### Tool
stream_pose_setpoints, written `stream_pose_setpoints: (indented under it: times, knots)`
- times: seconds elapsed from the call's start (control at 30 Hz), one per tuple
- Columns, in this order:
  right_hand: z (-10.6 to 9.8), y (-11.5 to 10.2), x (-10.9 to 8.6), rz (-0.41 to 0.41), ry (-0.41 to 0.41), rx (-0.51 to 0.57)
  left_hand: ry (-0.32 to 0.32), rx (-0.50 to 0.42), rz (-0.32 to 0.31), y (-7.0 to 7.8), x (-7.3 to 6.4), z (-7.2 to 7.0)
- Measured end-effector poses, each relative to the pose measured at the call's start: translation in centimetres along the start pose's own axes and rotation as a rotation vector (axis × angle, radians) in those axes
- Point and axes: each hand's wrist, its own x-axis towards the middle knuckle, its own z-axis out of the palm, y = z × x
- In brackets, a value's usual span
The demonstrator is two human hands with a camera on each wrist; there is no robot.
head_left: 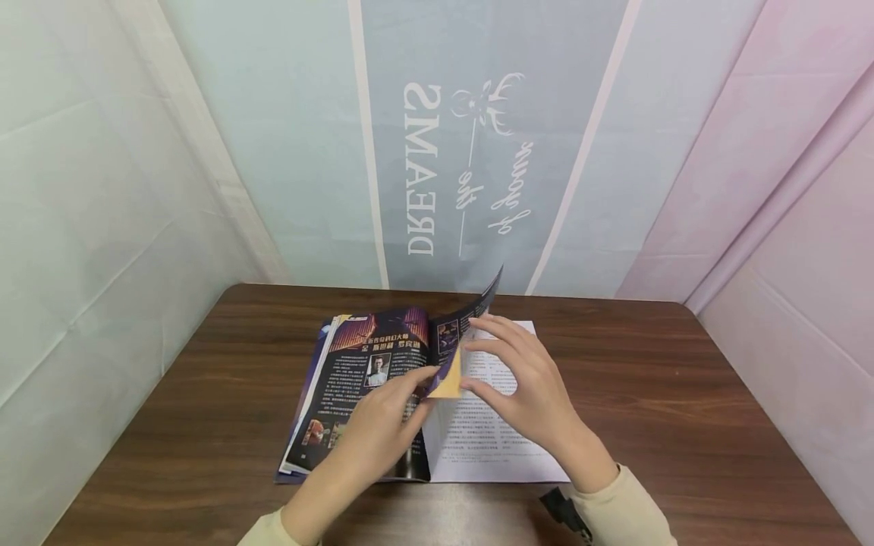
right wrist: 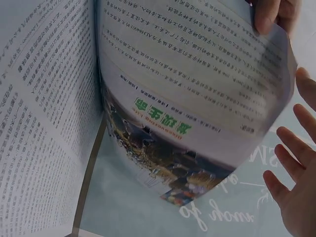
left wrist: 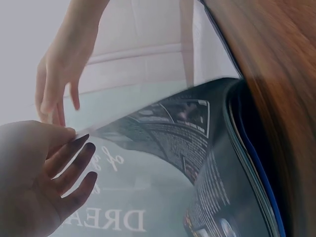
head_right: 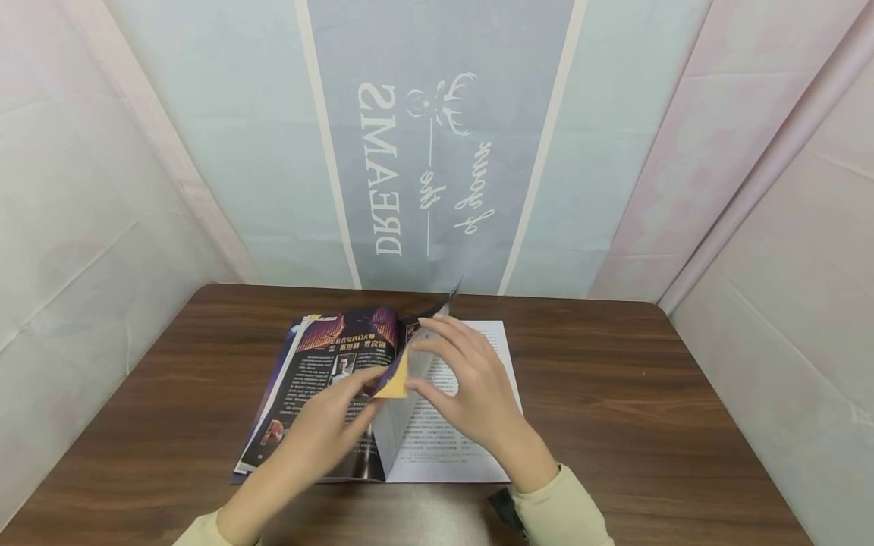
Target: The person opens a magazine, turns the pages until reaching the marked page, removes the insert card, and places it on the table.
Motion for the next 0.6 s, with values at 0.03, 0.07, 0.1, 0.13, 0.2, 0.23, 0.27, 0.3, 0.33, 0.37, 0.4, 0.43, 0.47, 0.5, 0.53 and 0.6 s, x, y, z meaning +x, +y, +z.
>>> stream_pose_setpoints:
  times: [0.03,0.07,0.1,0.13,0.2,0.23,0.27,0.3,0.33,0.37,0.4,0.43,0.47,0.5,0.53,0.6]
  knots:
    - [-0.1,0.0,-0.1,0.0,0.008,0.001,0.004,0.004,-0.014,-0.2,-0.1,0.0]
    - [-0.2,0.1,-0.2,0.004,0.013,0.001,0.002,0.009,-0.035,-0.4,-0.3,-0.1]
    - [-0.3,0.2,-0.3,0.005,0.015,0.001,-0.003,0.014,-0.055,-0.6,-0.5,-0.2]
    - [-0.4,0.3,-0.5,0.009,0.014,-0.001,-0.014,0.022,-0.086,-0.8,-0.7,-0.4]
    - [-0.5,0.5,-0.9,0.017,0.003,-0.01,-0.035,0.035,-0.146,-1.2,-1.0,-0.7]
    - [-0.6,0.7,-1.1,0.022,-0.005,-0.015,-0.048,0.039,-0.176,-1.3,-1.2,-0.8]
    - [-0.6,0.8,-1.4,0.028,-0.013,-0.021,-0.055,0.041,-0.201,-1.6,-1.4,-1.0]
    - [-0.7,1.0,-1.7,0.032,-0.021,-0.025,-0.058,0.049,-0.222,-1.8,-1.7,-1.1]
    - [-0.7,1.2,-2.0,0.038,-0.03,-0.03,-0.057,0.054,-0.24,-2.1,-1.9,-1.1]
    - [-0.8,1.4,-2.3,0.041,-0.036,-0.036,-0.048,0.059,-0.25,-2.4,-2.1,-1.2]
    - [-0.8,1.6,-2.6,0.043,-0.042,-0.042,-0.041,0.063,-0.257,-2.7,-2.3,-1.3]
    - [-0.9,1.8,-2.9,0.042,-0.048,-0.055,-0.035,0.067,-0.259,-3.0,-2.6,-1.4]
    - [-1.0,2.0,-3.2,0.047,-0.057,-0.064,-0.028,0.073,-0.261,-3.3,-2.8,-1.5]
    - [-1.0,2.2,-3.5,0.051,-0.067,-0.073,-0.024,0.078,-0.265,-3.5,-3.0,-1.7]
    - [-1.1,2.3,-3.8,0.052,-0.077,-0.087,-0.02,0.083,-0.266,-3.8,-3.2,-1.8]
    - [-1.3,2.7,-4.4,0.059,-0.101,-0.116,-0.021,0.092,-0.272,-4.3,-3.6,-2.1]
